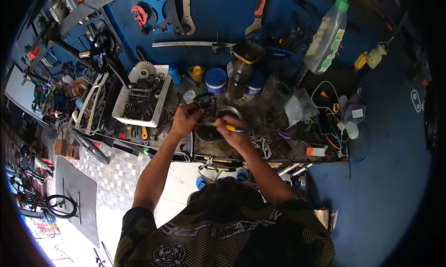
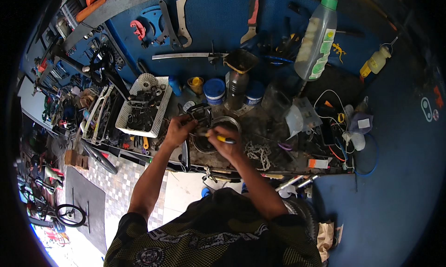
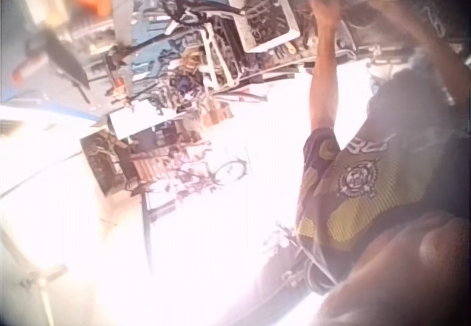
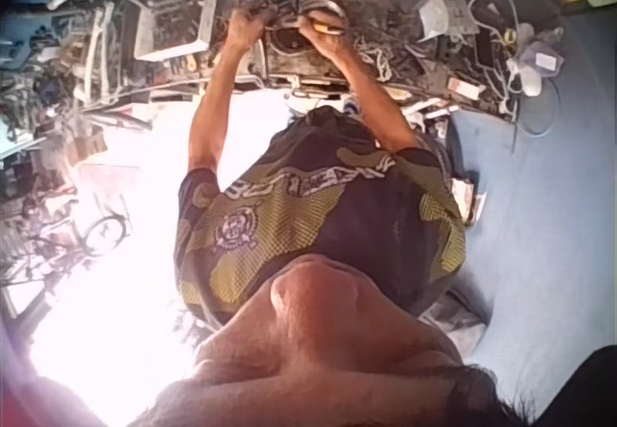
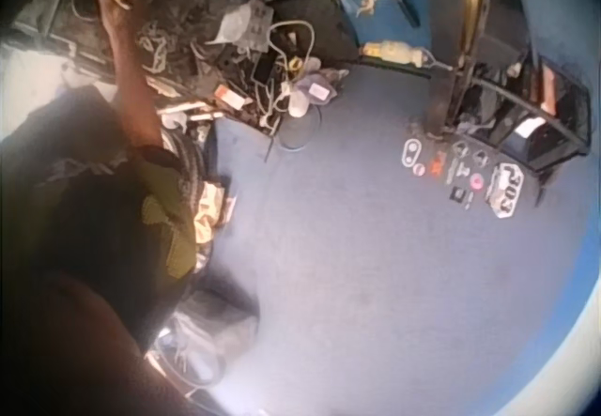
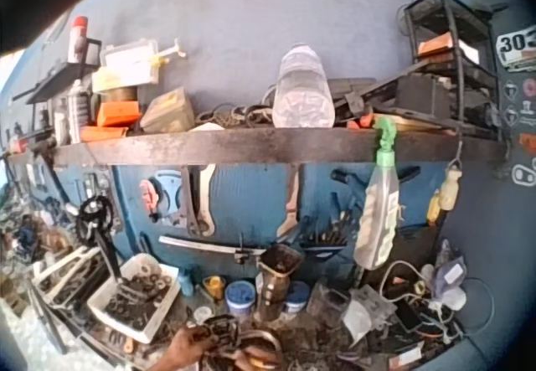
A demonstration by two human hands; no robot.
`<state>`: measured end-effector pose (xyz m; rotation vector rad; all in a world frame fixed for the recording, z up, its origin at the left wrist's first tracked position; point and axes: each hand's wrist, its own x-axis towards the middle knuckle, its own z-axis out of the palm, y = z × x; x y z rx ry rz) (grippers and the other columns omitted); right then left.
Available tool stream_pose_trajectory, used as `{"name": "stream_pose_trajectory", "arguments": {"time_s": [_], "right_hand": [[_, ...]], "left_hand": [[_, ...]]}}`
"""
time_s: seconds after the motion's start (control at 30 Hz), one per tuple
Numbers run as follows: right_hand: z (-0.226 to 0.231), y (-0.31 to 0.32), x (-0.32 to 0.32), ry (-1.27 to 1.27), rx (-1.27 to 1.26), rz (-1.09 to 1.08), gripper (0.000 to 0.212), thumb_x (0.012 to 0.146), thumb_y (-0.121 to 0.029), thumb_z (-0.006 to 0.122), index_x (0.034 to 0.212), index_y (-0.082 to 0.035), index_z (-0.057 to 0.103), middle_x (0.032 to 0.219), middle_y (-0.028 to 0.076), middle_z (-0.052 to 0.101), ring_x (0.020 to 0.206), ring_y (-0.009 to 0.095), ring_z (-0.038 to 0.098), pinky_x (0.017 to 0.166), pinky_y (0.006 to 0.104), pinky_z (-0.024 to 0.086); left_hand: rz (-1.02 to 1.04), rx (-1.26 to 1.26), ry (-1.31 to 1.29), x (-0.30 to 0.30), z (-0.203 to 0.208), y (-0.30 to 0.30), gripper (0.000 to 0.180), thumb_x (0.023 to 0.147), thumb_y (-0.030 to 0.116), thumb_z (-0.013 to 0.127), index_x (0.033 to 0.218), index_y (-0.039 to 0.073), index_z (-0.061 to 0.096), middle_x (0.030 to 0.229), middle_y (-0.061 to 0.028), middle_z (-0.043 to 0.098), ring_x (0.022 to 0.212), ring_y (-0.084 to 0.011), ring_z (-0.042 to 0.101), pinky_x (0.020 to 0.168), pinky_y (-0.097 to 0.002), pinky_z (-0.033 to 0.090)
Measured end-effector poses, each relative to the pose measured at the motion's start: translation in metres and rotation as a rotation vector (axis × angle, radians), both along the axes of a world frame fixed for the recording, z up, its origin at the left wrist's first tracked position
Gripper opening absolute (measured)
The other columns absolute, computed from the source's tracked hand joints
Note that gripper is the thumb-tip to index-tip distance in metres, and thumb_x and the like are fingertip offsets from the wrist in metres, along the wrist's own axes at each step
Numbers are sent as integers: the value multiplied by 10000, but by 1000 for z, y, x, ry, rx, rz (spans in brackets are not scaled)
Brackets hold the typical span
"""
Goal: The person cleans a bicycle pedal by scrubbing it with a brush dipped in a liquid container, then uses a small tool to scrape or adjust parts of the pedal. The cleaned pedal is placed into a white basket on the workbench.
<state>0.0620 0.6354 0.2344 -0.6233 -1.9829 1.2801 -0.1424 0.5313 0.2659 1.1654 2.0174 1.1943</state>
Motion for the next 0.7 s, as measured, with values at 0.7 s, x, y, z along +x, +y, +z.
{"name": "stream_pose_trajectory", "arguments": {"time_s": [0.7], "right_hand": [[-28, 53, 3, -363, -851, 42, 690, 894, -773, 605, 978, -110, 778, 820, 33, 722, 644, 102, 659, 546, 234, 504]], "left_hand": [[-335, 253, 367, 8, -3, -19, 348, 902, 169, 788, 1195, -4, 714, 949, -154, 724, 894, -288, 710, 816, -384, 547]]}}
